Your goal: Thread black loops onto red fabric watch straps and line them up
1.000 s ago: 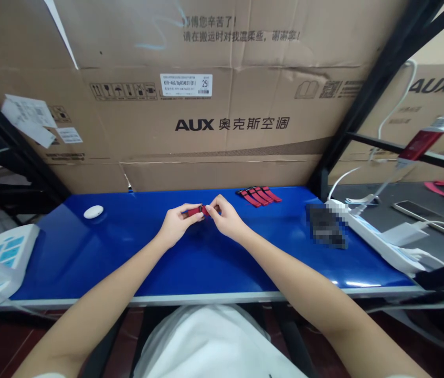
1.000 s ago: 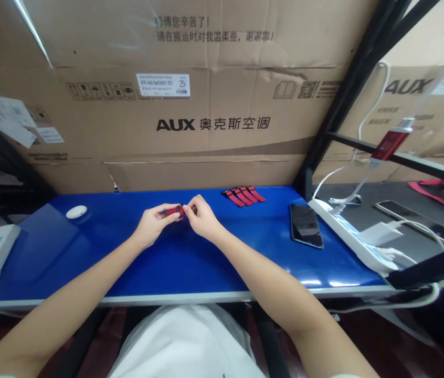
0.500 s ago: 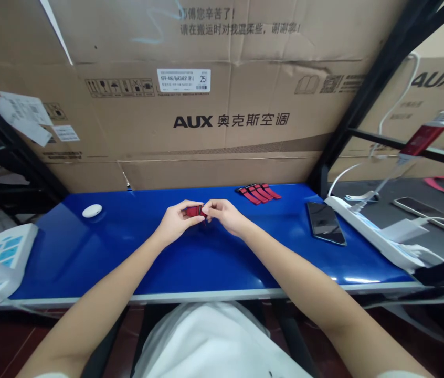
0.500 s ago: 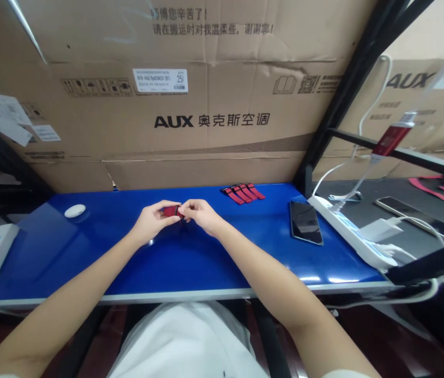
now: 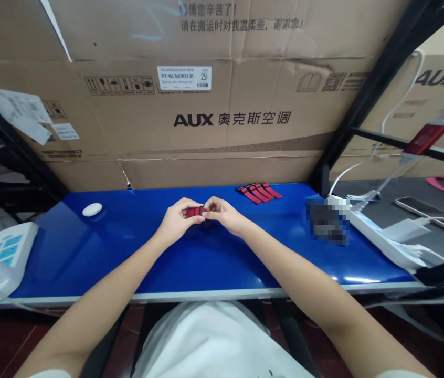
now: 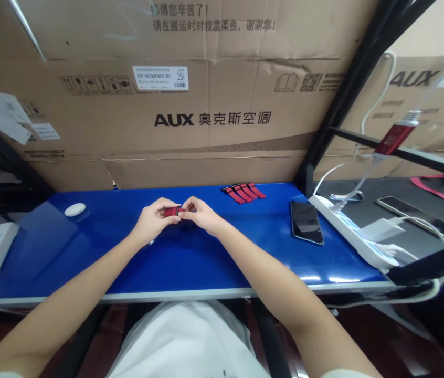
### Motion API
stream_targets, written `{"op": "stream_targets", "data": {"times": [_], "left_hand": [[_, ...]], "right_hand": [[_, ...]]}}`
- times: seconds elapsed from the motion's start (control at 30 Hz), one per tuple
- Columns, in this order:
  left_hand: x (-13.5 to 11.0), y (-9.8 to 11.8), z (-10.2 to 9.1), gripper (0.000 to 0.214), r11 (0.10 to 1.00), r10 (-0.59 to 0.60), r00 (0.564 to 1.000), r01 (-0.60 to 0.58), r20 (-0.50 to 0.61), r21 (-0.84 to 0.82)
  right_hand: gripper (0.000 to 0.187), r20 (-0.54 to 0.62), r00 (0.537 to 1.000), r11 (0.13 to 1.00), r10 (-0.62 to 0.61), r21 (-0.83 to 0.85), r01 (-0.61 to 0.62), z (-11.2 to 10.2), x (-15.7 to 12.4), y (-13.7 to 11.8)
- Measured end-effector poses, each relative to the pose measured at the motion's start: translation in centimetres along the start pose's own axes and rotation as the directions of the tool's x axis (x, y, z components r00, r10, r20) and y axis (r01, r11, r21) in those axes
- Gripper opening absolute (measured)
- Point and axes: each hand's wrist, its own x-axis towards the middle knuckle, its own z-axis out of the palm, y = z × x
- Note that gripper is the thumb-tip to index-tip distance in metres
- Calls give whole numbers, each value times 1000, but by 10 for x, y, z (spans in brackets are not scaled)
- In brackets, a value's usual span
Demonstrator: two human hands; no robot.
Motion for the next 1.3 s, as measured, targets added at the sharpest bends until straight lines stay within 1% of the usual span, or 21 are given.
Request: {"op": "stream_targets", "data": {"times": [0.03, 0.1, 0.13, 0.17, 0.23, 0.3, 0.4, 0.53, 0.63, 0.77, 0.9, 1.03, 1.13, 1.23, 1.3], "left_hand": [[0, 0, 0, 39, 1000, -11, 1000, 11, -25, 6], [0, 0, -1, 42, 998, -63, 997, 62, -51, -21], [0, 0, -1, 43, 995, -89, 995, 86, -53, -42], [0, 0, -2, 44, 993, -105, 993, 102, -52, -59], [-1, 1, -3, 46, 991, -111, 992, 108, -51, -73], [-1, 3, -3, 47, 992, -107, 993, 103, -50, -72], [-1, 5, -4, 46, 992, -104, 993, 100, -50, -73], [0, 4, -5, 40, 988, -132, 991, 129, -33, -80], [1, 2, -5, 35, 985, -158, 987, 156, -36, -72], [0, 1, -5, 31, 985, -157, 986, 154, -46, -72], [0, 1, -5, 30, 984, -162, 986, 158, -48, -81], [0, -3, -4, 30, 981, -170, 984, 165, -47, -99], [0, -4, -6, 30, 971, -208, 977, 202, -38, -130], [2, -2, -13, 30, 955, -272, 961, 265, -42, -136], [4, -1, -19, 30, 949, -296, 953, 287, -60, -131]], "right_hand": [[31, -5, 997, 997, -71, -33, 70, 0, -1, -2], [45, 44, 979, 973, -199, -115, 203, 1, -2, -5], [49, 77, 968, 955, -238, -162, 248, 1, -4, -7], [49, 98, 961, 939, -259, -209, 274, 2, -5, -9], [41, 81, 960, 912, -269, -299, 281, 3, -7, -11], [34, 27, 959, 888, -283, -372, 272, 2, -8, -13], [30, -4, 950, 861, -311, -425, 280, 0, -9, -14], [28, 19, 944, 829, -329, -473, 299, -3, -9, -13], [27, 51, 932, 782, -358, -529, 329, -2, -8, -10], [23, 119, 913, 703, -390, -603, 378, 2, -8, -9], [22, 154, 894, 665, -422, -617, 420, 3, -9, -9], [23, 148, 892, 661, -428, -621, 421, 3, -10, -9], [25, 155, 897, 651, -414, -638, 411, 1, -9, -8], [28, 148, 903, 612, -403, -690, 386, -5, -8, -7], [29, 139, 905, 576, -402, -730, 368, -10, -7, -5]]}}
